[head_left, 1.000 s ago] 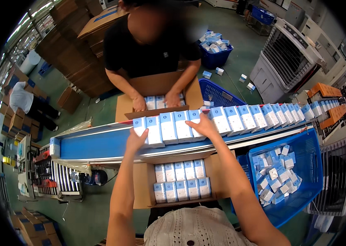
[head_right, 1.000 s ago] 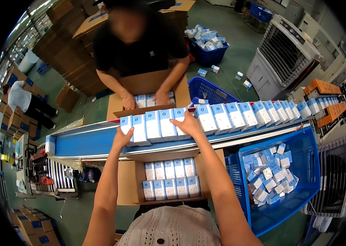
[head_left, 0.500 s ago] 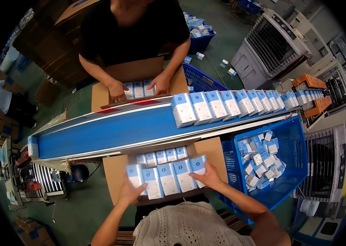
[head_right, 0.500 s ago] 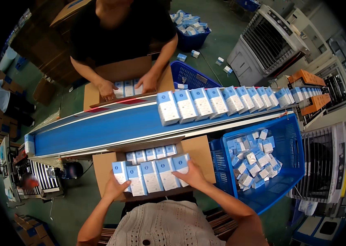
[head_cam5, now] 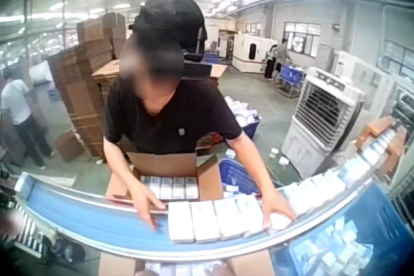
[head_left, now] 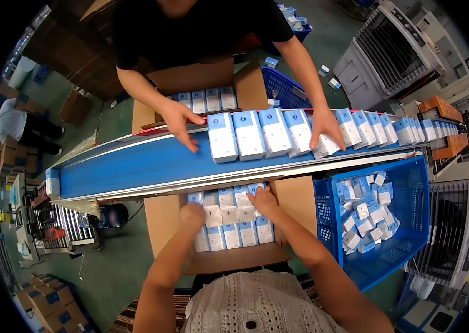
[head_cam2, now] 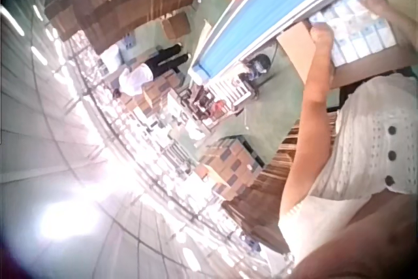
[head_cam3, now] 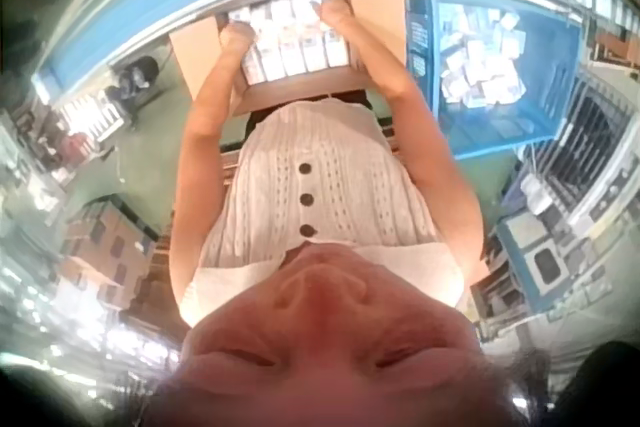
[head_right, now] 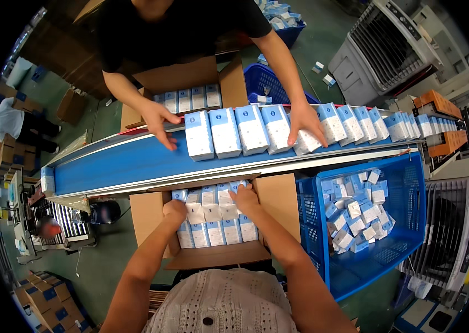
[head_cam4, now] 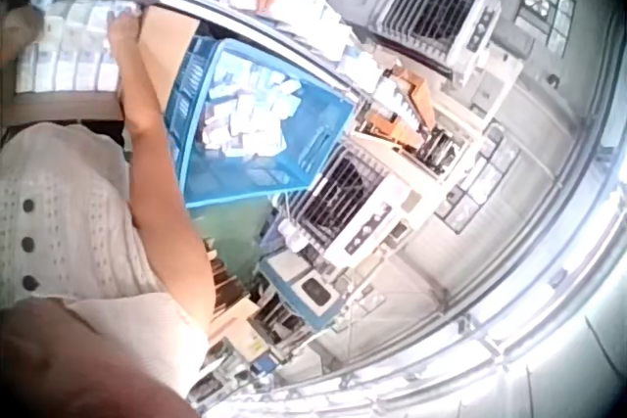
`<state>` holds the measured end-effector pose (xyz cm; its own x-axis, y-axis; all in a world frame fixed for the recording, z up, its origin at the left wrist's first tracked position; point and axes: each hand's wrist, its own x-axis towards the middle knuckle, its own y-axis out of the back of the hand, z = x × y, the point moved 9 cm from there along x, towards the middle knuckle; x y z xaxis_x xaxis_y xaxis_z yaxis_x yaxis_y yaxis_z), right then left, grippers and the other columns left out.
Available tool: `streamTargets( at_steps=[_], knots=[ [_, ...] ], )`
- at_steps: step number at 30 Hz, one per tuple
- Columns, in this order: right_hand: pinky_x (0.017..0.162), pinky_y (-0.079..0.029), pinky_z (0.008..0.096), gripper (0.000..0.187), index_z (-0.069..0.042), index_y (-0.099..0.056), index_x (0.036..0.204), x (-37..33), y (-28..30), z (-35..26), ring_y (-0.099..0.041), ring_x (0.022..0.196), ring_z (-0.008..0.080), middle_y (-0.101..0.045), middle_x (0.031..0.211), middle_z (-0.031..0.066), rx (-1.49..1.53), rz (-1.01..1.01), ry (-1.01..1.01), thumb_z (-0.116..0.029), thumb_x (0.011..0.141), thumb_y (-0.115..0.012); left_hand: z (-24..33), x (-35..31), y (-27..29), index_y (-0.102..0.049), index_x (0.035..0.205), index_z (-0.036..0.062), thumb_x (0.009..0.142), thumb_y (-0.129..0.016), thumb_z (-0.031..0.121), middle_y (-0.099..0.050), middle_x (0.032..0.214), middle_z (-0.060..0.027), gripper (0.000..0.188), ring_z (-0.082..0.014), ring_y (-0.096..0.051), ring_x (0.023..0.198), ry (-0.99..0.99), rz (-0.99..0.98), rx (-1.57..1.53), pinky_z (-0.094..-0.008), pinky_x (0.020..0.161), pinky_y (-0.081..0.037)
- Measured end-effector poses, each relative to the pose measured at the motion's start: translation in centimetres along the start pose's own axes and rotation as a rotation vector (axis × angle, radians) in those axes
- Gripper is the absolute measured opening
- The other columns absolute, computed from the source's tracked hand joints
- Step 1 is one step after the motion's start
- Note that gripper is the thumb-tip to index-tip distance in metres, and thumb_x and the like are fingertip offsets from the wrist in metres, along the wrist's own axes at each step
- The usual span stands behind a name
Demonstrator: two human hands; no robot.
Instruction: The person assembles cardboard boxes, fills them with rows of blue and white product boxes from a conveyor belt, and places the filled boxes onto an automated taping machine.
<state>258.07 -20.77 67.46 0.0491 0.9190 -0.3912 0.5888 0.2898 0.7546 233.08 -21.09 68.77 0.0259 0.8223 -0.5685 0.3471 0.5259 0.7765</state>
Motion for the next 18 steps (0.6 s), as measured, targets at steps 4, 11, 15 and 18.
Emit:
streamTargets(
  at_steps=[4,11,15,18],
  knots=[
    [0.062,-0.048,0.0324,0.038,-0.002,-0.06,0.093,-1.6,1.2,-4.8,-0.06,0.087,0.0237,-0.059,0.098,0.0139,-0.573,-0.312,0.285,-0.037,0.084,-0.048,1.3,-3.2,8.9,-0.056,0.101,-0.0011,0.087,-0.036,0.033,-0.06,0.092,-0.022,0.042,-0.0319,-0.059,0.088,0.072,0.12,-0.414,-0.0392,0.07,-0.049],
    [0.066,-0.049,0.037,0.057,0.003,-0.053,0.098,-1.9,-2.9,-2.8,-0.055,0.087,0.0342,-0.051,0.098,0.0208,-0.14,-0.117,0.352,-0.047,0.072,-0.059,2.3,-0.6,2.8,-0.036,0.115,-0.0035,0.07,-0.059,0.053,-0.06,0.077,-0.0215,0.076,-0.0332,-0.06,0.077,0.112,0.12,-0.629,-0.0411,0.069,-0.047],
    [0.066,-0.049,0.0388,0.063,0.004,-0.049,0.096,-2.8,-2.2,-3.5,-0.056,0.082,0.0355,-0.045,0.102,0.024,-0.102,0.033,0.408,-0.05,0.067,-0.063,4.6,-1.6,3.3,-0.03,0.124,0.007,0.062,-0.067,0.052,-0.057,0.089,-0.0275,0.085,-0.0323,-0.058,0.086,0.042,0.128,-0.588,-0.0395,0.072,-0.047],
    [0.068,-0.048,0.0401,0.053,0.0,-0.049,0.095,-2.2,-2.0,-4.4,-0.056,0.081,0.0342,-0.047,0.101,0.0208,0.024,-0.081,0.358,-0.043,0.067,-0.064,3.7,-0.8,2.3,-0.036,0.12,0.0114,0.062,-0.068,0.046,-0.056,0.097,-0.0223,0.074,-0.0327,-0.056,0.089,0.011,0.127,-0.658,-0.0394,0.074,-0.046]
  ],
)
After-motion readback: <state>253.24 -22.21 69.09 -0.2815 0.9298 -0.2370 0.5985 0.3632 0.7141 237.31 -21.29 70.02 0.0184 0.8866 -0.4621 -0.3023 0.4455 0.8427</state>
